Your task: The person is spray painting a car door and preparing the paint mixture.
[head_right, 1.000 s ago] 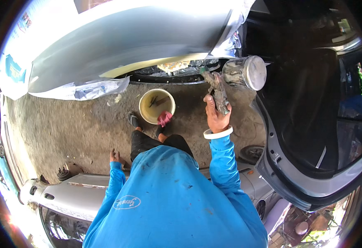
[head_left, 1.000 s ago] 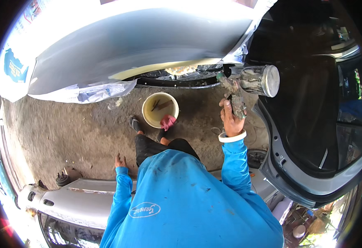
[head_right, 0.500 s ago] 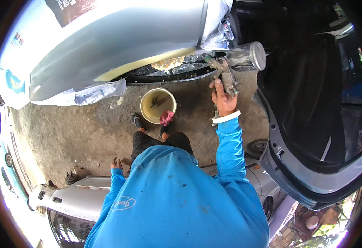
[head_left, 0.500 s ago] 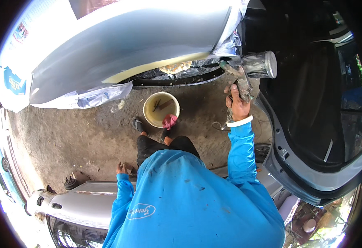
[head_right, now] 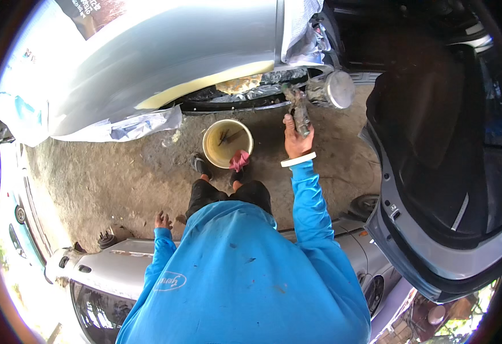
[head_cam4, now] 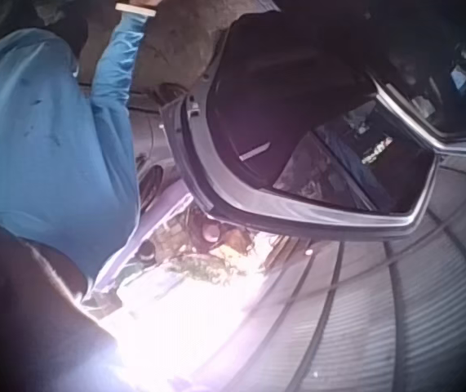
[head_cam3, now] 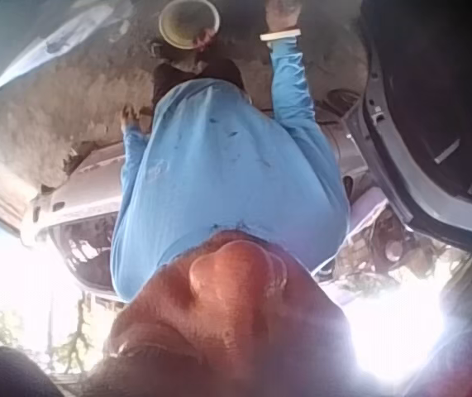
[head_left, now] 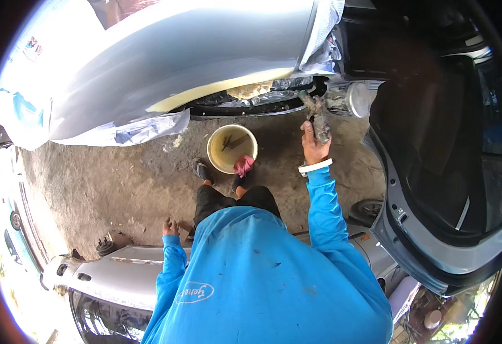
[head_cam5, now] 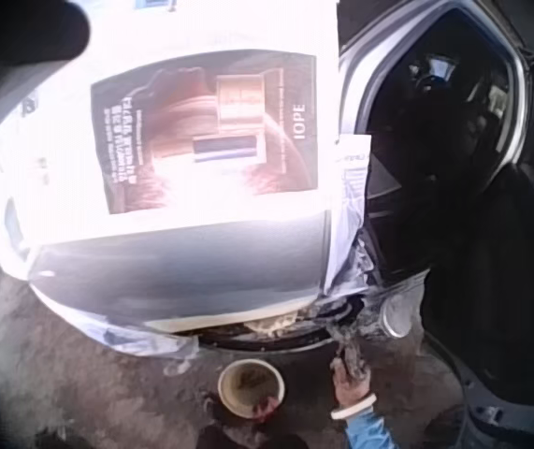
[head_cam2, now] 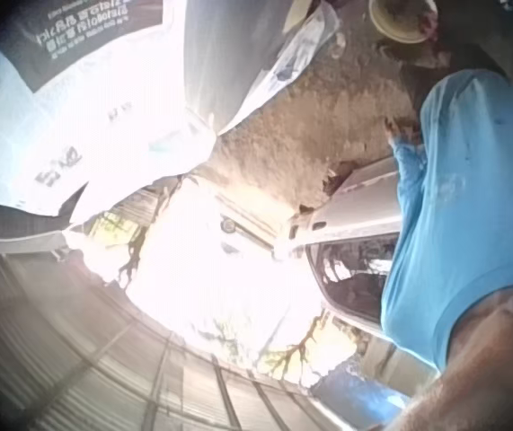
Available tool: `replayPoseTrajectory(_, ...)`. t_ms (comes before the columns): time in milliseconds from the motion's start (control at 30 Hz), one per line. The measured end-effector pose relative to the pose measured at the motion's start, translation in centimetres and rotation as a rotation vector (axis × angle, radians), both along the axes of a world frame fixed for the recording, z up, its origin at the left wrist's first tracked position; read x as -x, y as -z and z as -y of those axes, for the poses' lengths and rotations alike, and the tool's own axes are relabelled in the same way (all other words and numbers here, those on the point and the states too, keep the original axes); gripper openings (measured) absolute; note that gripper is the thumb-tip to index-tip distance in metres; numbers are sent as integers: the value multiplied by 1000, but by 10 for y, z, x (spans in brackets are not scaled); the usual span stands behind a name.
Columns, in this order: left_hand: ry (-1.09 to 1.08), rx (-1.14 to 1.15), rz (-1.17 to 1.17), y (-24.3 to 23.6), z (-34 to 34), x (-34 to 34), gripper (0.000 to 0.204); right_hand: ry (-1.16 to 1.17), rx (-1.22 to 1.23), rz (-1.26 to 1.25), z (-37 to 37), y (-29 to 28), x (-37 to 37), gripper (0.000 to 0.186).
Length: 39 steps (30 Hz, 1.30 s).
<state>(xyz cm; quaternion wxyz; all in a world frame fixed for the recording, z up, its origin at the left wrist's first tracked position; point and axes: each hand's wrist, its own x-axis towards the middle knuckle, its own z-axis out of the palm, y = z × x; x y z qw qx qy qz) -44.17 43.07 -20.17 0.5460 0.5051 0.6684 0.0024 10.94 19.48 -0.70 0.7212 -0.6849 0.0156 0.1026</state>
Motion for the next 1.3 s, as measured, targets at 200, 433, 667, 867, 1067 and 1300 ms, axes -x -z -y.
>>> replayPoseTrajectory(200,-35,-70,18,-21,9,-3,44,-164,148,275,-33,6,46,22)
replayPoseTrajectory(433,8,54,-111,-20,-15,35,47,-137,153,269,-40,31,48,17)
replayPoseTrajectory(667,69,77,-100,-39,-78,37,49,201,208,246,-26,52,14,35)
replayPoseTrajectory(867,21,74,-24,-47,-96,23,47,69,202,255,-47,39,45,31)
replayPoseTrajectory(1067,103,34,-56,-43,-105,37,51,-109,242,292,-89,24,91,22)
replayPoseTrajectory(1300,108,21,-104,-44,-124,66,51,-161,220,360,-133,18,133,26)
